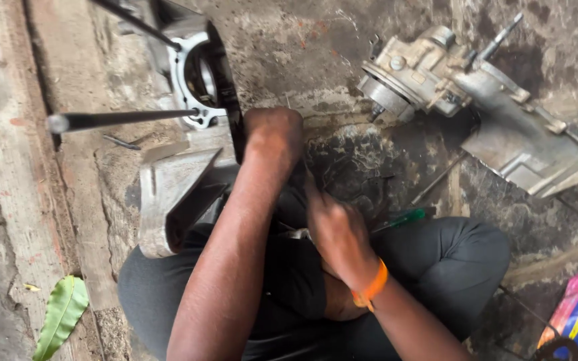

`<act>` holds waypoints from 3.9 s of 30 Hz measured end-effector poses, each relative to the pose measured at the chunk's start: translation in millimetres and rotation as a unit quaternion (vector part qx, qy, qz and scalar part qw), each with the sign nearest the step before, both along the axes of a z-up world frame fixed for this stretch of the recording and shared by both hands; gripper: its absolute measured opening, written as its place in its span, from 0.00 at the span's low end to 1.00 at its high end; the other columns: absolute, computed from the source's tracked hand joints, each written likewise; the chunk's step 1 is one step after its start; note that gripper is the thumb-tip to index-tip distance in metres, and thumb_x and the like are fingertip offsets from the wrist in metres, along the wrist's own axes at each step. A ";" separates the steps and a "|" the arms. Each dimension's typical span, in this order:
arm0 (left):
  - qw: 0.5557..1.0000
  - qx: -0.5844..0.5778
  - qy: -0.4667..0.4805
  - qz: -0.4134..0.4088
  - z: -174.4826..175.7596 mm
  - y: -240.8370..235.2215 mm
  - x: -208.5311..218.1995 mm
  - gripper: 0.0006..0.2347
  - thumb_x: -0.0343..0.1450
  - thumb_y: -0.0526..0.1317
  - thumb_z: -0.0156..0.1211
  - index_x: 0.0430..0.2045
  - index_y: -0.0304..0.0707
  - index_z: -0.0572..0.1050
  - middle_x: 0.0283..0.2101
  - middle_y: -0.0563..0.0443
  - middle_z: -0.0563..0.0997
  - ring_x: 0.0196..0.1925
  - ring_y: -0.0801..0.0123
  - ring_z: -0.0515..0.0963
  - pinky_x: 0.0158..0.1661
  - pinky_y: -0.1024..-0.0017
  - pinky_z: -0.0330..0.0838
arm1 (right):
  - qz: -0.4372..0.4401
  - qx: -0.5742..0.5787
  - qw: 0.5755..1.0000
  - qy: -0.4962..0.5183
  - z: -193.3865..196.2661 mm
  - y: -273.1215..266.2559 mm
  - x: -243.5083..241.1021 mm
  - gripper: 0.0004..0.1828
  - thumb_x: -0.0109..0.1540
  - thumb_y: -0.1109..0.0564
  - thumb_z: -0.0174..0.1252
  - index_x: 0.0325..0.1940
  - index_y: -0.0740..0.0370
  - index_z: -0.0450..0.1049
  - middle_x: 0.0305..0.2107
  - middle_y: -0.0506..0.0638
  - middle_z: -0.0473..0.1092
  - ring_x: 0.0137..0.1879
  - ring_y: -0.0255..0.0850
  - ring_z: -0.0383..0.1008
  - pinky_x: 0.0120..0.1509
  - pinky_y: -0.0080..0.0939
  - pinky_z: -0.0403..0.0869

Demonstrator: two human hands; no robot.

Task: The person sits on the ground and uses a metal file to smooth the surface of a disassembled engine casing. They repeatedly file the same area, occasionally lifting the file to inspect the surface.

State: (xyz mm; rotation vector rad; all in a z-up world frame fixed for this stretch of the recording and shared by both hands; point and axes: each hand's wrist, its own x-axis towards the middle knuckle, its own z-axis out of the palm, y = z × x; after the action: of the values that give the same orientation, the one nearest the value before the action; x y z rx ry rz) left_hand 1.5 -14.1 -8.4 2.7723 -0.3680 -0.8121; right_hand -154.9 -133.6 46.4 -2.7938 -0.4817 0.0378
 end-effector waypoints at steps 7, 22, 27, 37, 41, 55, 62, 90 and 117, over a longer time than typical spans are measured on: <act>1.000 -0.021 -0.008 0.001 -0.7 8.8 3.7 0.08 0.71 0.39 0.59 0.38 0.46 0.84 0.46 0.46 0.85 0.49 0.57 0.85 0.47 0.60 0.77 | 0.020 -0.043 0.997 -0.069 -6.8 -2.6 -14.6 0.33 0.56 0.68 0.52 0.68 0.72 0.65 0.35 0.65 0.75 0.29 0.56 0.77 0.35 0.51 0.77; 1.000 0.003 0.030 -0.003 -1.5 2.3 1.7 0.10 0.74 0.42 0.56 0.42 0.47 0.84 0.48 0.47 0.84 0.51 0.59 0.84 0.45 0.61 0.77 | 0.015 -0.031 0.999 -0.013 4.9 6.2 3.6 0.31 0.58 0.70 0.54 0.68 0.73 0.66 0.32 0.60 0.75 0.31 0.54 0.78 0.36 0.50 0.76; 0.999 0.014 0.035 -0.008 1.4 0.0 3.6 0.10 0.73 0.42 0.56 0.42 0.47 0.83 0.48 0.47 0.84 0.51 0.58 0.84 0.46 0.60 0.77 | 0.030 -0.070 0.995 -0.068 -0.9 -4.2 -22.9 0.33 0.57 0.67 0.53 0.68 0.72 0.66 0.38 0.64 0.75 0.33 0.53 0.76 0.40 0.48 0.76; 0.999 -0.003 0.033 -0.026 2.3 4.0 3.6 0.09 0.72 0.40 0.59 0.41 0.47 0.83 0.49 0.48 0.84 0.50 0.57 0.84 0.46 0.58 0.77 | 0.015 -0.036 0.999 -0.033 -7.7 -3.3 -23.6 0.31 0.60 0.68 0.54 0.69 0.72 0.66 0.28 0.61 0.74 0.30 0.52 0.77 0.38 0.50 0.76; 0.999 0.000 0.027 -0.023 4.3 -0.2 -1.3 0.09 0.74 0.43 0.57 0.41 0.45 0.83 0.46 0.47 0.86 0.47 0.59 0.86 0.45 0.60 0.78 | -0.014 -0.049 0.999 0.013 -2.4 6.7 -0.9 0.33 0.58 0.70 0.54 0.70 0.71 0.66 0.29 0.63 0.75 0.32 0.54 0.77 0.37 0.51 0.76; 0.999 -0.011 0.042 -0.012 0.6 4.2 -0.2 0.10 0.74 0.42 0.58 0.43 0.42 0.83 0.47 0.45 0.85 0.48 0.58 0.86 0.44 0.61 0.79 | -0.016 0.022 1.000 0.009 3.9 2.1 4.3 0.29 0.60 0.69 0.55 0.67 0.71 0.69 0.33 0.66 0.76 0.34 0.60 0.78 0.36 0.54 0.76; 0.999 -0.030 0.029 -0.001 2.0 2.5 -1.1 0.08 0.72 0.39 0.58 0.41 0.46 0.84 0.47 0.47 0.85 0.50 0.59 0.84 0.45 0.61 0.78 | -0.032 0.023 0.999 0.035 8.3 10.4 5.6 0.27 0.60 0.69 0.53 0.66 0.74 0.67 0.33 0.67 0.76 0.34 0.60 0.79 0.36 0.53 0.77; 0.999 -0.025 0.031 0.012 13.6 3.6 -1.1 0.14 0.76 0.51 0.55 0.40 0.45 0.83 0.44 0.49 0.85 0.47 0.59 0.85 0.44 0.60 0.78 | 0.021 0.007 0.999 -0.032 -13.9 -1.4 -11.1 0.31 0.60 0.70 0.52 0.69 0.76 0.62 0.35 0.67 0.75 0.33 0.54 0.80 0.37 0.47 0.78; 0.998 -0.047 -0.047 0.010 -64.2 -10.7 6.2 0.08 0.71 0.39 0.58 0.37 0.43 0.85 0.46 0.41 0.84 0.49 0.53 0.84 0.43 0.57 0.79 | 0.008 0.044 0.999 -0.020 -3.4 -4.8 -17.3 0.31 0.60 0.70 0.51 0.69 0.73 0.63 0.38 0.70 0.74 0.37 0.62 0.78 0.39 0.53 0.77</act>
State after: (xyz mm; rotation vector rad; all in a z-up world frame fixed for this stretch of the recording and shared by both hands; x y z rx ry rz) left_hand 7.7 -24.9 -72.6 2.7276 -0.3832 -0.6442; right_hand -172.3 -138.4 43.1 -2.7100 -0.5029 -0.0356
